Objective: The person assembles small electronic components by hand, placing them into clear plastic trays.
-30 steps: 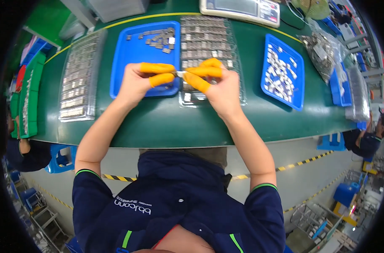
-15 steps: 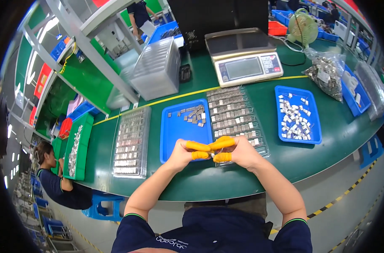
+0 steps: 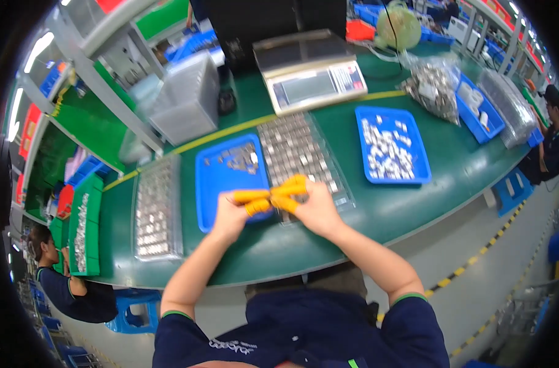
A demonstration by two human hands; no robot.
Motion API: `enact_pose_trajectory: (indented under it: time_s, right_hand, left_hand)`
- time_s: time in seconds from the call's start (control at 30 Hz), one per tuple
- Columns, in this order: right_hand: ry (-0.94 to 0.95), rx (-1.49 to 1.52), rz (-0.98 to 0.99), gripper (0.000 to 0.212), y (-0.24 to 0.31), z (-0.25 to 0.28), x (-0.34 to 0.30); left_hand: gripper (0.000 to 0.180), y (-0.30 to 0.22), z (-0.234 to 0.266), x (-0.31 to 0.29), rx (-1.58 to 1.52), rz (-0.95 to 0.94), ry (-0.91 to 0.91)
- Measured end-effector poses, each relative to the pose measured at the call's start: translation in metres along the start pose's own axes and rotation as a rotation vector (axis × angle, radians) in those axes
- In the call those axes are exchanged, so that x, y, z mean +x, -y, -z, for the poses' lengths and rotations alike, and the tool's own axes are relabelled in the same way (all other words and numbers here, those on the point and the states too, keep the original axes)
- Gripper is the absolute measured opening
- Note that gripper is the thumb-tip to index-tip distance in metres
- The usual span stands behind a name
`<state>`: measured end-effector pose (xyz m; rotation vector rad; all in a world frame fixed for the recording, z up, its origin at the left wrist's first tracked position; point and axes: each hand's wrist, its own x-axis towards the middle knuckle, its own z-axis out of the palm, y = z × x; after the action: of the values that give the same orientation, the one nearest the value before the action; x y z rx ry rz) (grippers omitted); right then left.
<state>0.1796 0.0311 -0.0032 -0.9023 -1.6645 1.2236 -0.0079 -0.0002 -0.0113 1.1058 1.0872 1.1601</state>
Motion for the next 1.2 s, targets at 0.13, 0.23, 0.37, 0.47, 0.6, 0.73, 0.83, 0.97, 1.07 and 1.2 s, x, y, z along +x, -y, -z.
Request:
enact_pose_trajectory:
  time_s: [0.13,0.23,0.37,0.47,0.6,0.73,0.83,0.97,1.07,1.2]
  right_hand:
    - [-0.107,-0.229,0.26,0.015,0.004,0.018,0.0]
    - [-0.121,-0.655,0.458,0.014,0.001,0.026,-0.003]
    - [-0.103,-0.82,0.608,0.014,-0.022,0.014,-0.016]
    - [-0.098,-0.875,0.589,0.014,-0.027,0.01,-0.026]
    - [-0.066,-0.876,0.6,0.017,-0.028,0.01,-0.033]
    - [-0.01,-0.825,0.513,0.018,-0.027,0.017,-0.031]
    - [-0.16,-0.826,0.49,0.02,-0.014,0.037,-0.025]
    - [-0.389,-1.066,0.257,0.025,-0.028,0.109,-0.005]
    - [-0.439,-1.167,0.007,0.034,-0.057,0.166,0.001]
    - [-0.347,-1.073,-0.294,0.033,-0.052,0.174,0.008]
  left_hand:
    - [0.028,-0.013,-0.001,0.005,-0.009,-0.068,-0.011]
    - [0.028,-0.001,0.024,0.022,0.238,-0.218,-0.142]
    - [0.027,0.005,0.026,0.024,0.16,-0.111,-0.229]
    - [0.026,0.008,0.023,0.02,0.18,-0.055,-0.211]
    - [0.026,0.005,0.024,0.014,0.167,-0.051,-0.225]
    - [0.028,0.0,0.035,0.029,0.287,-0.151,-0.329]
    - [0.039,0.001,0.058,0.036,0.629,-0.188,-0.388]
    - [0.044,-0.013,0.046,0.044,1.192,-0.047,-0.392]
    - [0.043,-0.016,0.05,0.051,1.239,-0.084,-0.36]
    - [0.034,-0.008,0.058,0.054,1.281,-0.126,-0.353]
